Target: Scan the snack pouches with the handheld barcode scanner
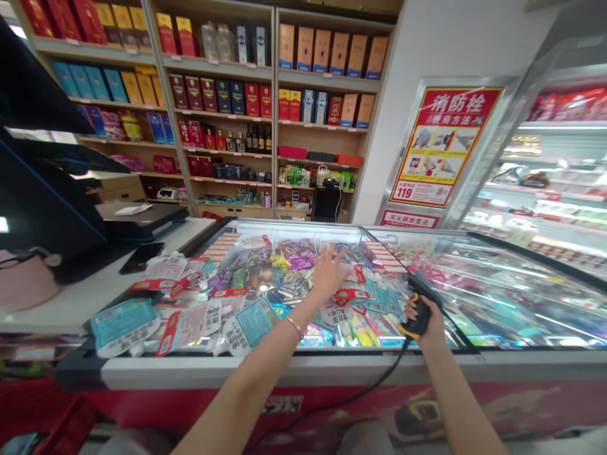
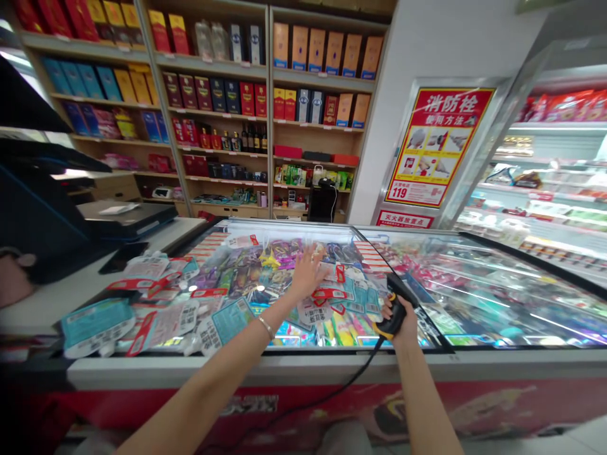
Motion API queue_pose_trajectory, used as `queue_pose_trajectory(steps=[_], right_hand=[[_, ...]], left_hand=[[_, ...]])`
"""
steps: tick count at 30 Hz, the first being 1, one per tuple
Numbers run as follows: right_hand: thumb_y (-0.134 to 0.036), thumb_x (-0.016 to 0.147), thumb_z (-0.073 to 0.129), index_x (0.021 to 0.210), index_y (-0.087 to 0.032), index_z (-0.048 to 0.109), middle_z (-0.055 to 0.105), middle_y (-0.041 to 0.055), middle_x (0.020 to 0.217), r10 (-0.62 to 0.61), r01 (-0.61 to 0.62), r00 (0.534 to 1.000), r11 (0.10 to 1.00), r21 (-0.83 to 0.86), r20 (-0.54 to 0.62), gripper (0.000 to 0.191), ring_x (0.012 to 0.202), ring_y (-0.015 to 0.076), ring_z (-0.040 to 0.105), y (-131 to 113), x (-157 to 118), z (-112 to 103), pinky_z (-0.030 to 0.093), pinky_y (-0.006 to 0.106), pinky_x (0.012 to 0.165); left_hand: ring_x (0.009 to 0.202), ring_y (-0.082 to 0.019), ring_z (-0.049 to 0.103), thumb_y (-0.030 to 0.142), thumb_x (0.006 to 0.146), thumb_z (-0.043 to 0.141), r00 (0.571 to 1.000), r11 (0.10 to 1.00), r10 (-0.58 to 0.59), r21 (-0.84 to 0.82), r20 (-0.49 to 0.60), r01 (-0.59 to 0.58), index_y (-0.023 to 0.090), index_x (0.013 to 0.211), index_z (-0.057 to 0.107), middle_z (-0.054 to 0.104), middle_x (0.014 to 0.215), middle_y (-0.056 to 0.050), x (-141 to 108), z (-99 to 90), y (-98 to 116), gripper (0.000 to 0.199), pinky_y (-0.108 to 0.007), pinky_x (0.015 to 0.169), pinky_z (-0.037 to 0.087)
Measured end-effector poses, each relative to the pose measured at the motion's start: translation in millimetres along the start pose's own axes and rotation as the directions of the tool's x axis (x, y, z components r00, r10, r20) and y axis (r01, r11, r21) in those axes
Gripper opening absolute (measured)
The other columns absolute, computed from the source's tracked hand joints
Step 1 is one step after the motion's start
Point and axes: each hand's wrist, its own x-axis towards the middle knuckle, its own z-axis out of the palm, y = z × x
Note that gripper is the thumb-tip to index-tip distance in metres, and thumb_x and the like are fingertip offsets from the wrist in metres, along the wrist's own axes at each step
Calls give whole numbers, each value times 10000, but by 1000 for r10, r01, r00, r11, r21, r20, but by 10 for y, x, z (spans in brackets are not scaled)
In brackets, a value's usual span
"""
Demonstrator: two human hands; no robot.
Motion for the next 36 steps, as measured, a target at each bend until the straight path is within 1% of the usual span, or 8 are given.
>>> queue_pose_trajectory(steps=[3,12,18,23,27,33,34,36], right_hand=[[-338,660,648,765,-187,482,378,-70,599,43,-40,998,998,58,-38,248,405,40,379,56,37,-124,386,143,364],[-283,641,628,711,-197,504,412,-49,572,25,-21,990,999,29,-138,166,404,64,390,145,90,-79,386,163,337],[-290,668,628,753,-191,552,381,-39,619,-42,43,999,999,33,-22,151,424,60,362,-69,-49,403,368,170,335],[-329,708,623,782,-200,557,354,-41,633,-52,52,964,999,5,259,162,425,62,303,16,-191,1345,318,179,324],[-350,725,593,790,-212,562,373,-42,614,103,-114,893,993,-1,438,156,411,66,286,504,-229,2126,295,180,321],[-358,696,639,749,-200,542,440,-46,576,341,-372,715,925,-81,610,193,398,63,321,1467,-213,2942,305,184,334],[-368,690,648,760,-198,545,445,-50,568,360,-395,690,914,-91,628,210,394,62,323,1607,-214,3021,304,184,333],[-388,669,667,783,-197,552,451,-59,555,372,-420,667,903,-86,646,250,383,60,326,1851,-221,3117,301,184,327]], left_hand=[[1388,-282,274,552,885,407,954,978,23,192,298,-83,349,1349,457,385,1481,-30,-144,55,2,509,-554,1139,114],[1390,-277,271,590,907,266,912,963,-27,255,409,-86,367,1407,379,334,1512,-19,-117,39,24,559,-565,1129,139],[1441,-317,69,523,882,416,989,934,64,358,-136,-12,330,1452,307,253,1544,-49,-4,-1200,-238,612,-556,1134,7],[1324,-395,333,396,725,667,797,858,-185,302,-576,417,133,1369,408,432,1390,-241,-116,-2868,-1147,742,-518,1069,249],[1162,-441,499,281,579,767,579,597,-497,230,-646,769,110,1025,576,579,1139,-290,-404,-3698,-1792,514,-528,932,377],[1218,-490,422,341,505,806,260,449,-739,-167,-621,878,203,592,377,610,910,-260,-797,-3885,-2274,458,-609,909,334],[1217,-498,417,373,523,794,240,446,-746,-199,-621,873,209,598,363,602,924,-267,-832,-3847,-2326,467,-619,907,329],[1228,-522,387,418,574,757,354,574,-725,-235,-590,785,202,646,384,574,992,-298,-869,-3740,-2400,437,-638,887,328]])
